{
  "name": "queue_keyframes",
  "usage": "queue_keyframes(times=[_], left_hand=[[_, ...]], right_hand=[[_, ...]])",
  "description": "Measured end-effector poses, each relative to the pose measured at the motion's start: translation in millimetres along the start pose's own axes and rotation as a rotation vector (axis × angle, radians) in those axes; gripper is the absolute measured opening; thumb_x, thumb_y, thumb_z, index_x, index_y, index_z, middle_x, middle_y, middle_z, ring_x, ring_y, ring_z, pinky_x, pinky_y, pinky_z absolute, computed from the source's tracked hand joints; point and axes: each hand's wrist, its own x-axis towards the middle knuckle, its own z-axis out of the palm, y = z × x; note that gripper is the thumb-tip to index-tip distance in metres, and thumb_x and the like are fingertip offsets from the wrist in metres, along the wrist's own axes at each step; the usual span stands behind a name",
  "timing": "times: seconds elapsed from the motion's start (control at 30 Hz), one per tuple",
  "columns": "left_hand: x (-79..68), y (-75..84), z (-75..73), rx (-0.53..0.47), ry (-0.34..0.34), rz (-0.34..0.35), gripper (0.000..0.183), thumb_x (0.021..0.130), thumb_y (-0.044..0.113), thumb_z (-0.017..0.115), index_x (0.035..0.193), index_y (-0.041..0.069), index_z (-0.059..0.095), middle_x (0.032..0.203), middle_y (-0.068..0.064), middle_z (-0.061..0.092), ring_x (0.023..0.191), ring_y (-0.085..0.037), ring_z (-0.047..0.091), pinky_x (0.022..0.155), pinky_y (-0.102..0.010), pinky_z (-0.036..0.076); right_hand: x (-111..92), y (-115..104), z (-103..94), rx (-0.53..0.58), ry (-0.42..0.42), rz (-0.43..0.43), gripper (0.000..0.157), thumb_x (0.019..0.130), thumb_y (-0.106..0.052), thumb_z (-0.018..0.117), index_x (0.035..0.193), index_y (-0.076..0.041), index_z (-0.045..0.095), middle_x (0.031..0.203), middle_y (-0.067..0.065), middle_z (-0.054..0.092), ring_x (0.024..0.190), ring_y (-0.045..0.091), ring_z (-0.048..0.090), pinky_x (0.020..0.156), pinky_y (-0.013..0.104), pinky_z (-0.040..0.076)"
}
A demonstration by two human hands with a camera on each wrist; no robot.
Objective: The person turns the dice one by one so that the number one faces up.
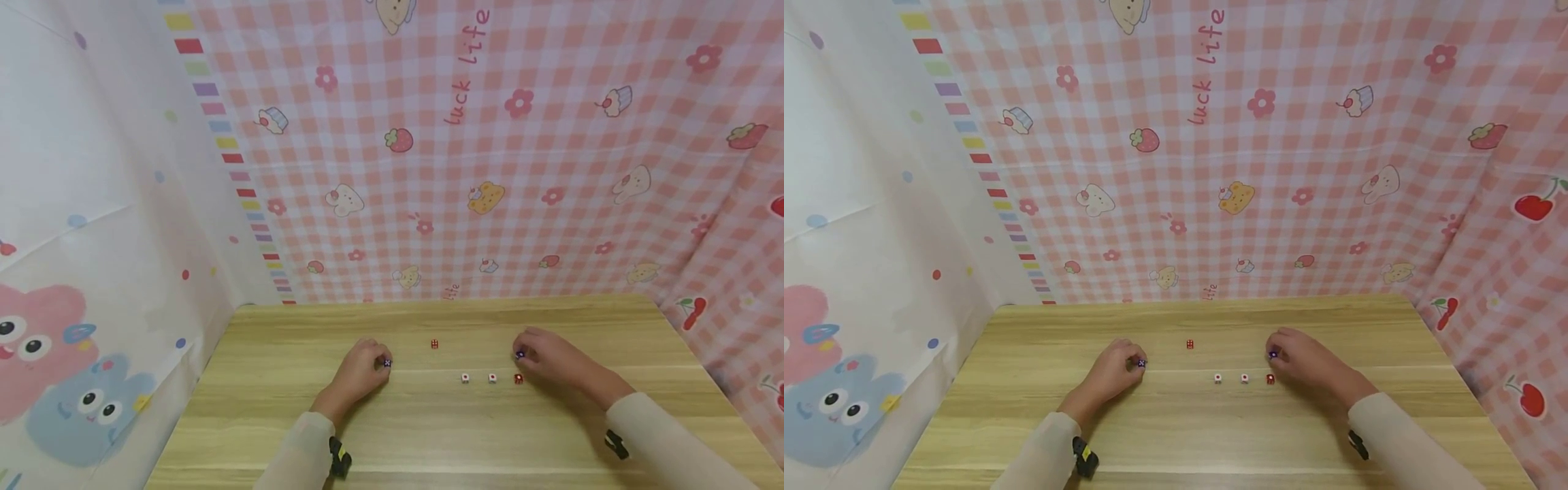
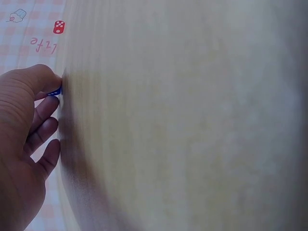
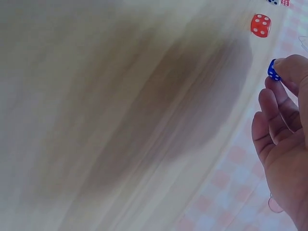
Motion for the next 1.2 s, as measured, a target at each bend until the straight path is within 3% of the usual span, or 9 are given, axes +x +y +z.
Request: queue_keyframes(times=[0.23, 0.63, 1.2], left_hand=[[0.1, -0.9, 0.6, 0.002, 0.010, 0.015, 0.009, 0.084, 0.012, 0.078, 0.090, 0.017, 0.074, 0.084, 0.009, 0.058, 0.087, -0.011, 0.051, 0.079, -0.030, 0.049], [0.1, -1.4, 1.1, -0.009, 0.003, -0.001, 0.009, 0.084, 0.012, 0.078, 0.091, 0.017, 0.074, 0.085, 0.009, 0.058, 0.087, -0.011, 0.051, 0.079, -0.029, 0.049], [0.3, -2.0, 2.3, 0.002, 0.005, 0.007, 0.009, 0.085, 0.012, 0.078, 0.090, 0.017, 0.074, 0.086, 0.008, 0.059, 0.087, -0.011, 0.052, 0.079, -0.030, 0.050]], right_hand=[[-17.7, 4.9, -4.9, -0.011, 0.028, -0.041, 0.014, 0.087, -0.005, 0.077, 0.096, -0.011, 0.070, 0.093, -0.005, 0.064, 0.084, 0.006, 0.059, 0.074, 0.030, 0.055], [-39.7, 6.1, -1.4, 0.030, -0.014, -0.014, 0.014, 0.089, -0.008, 0.078, 0.099, -0.015, 0.070, 0.096, -0.008, 0.064, 0.085, 0.003, 0.059, 0.074, 0.028, 0.055], [-44.6, 9.3, 7.2, 0.000, 0.009, -0.027, 0.016, 0.088, -0.007, 0.078, 0.099, -0.015, 0.070, 0.097, -0.008, 0.064, 0.086, 0.003, 0.057, 0.076, 0.030, 0.055]])
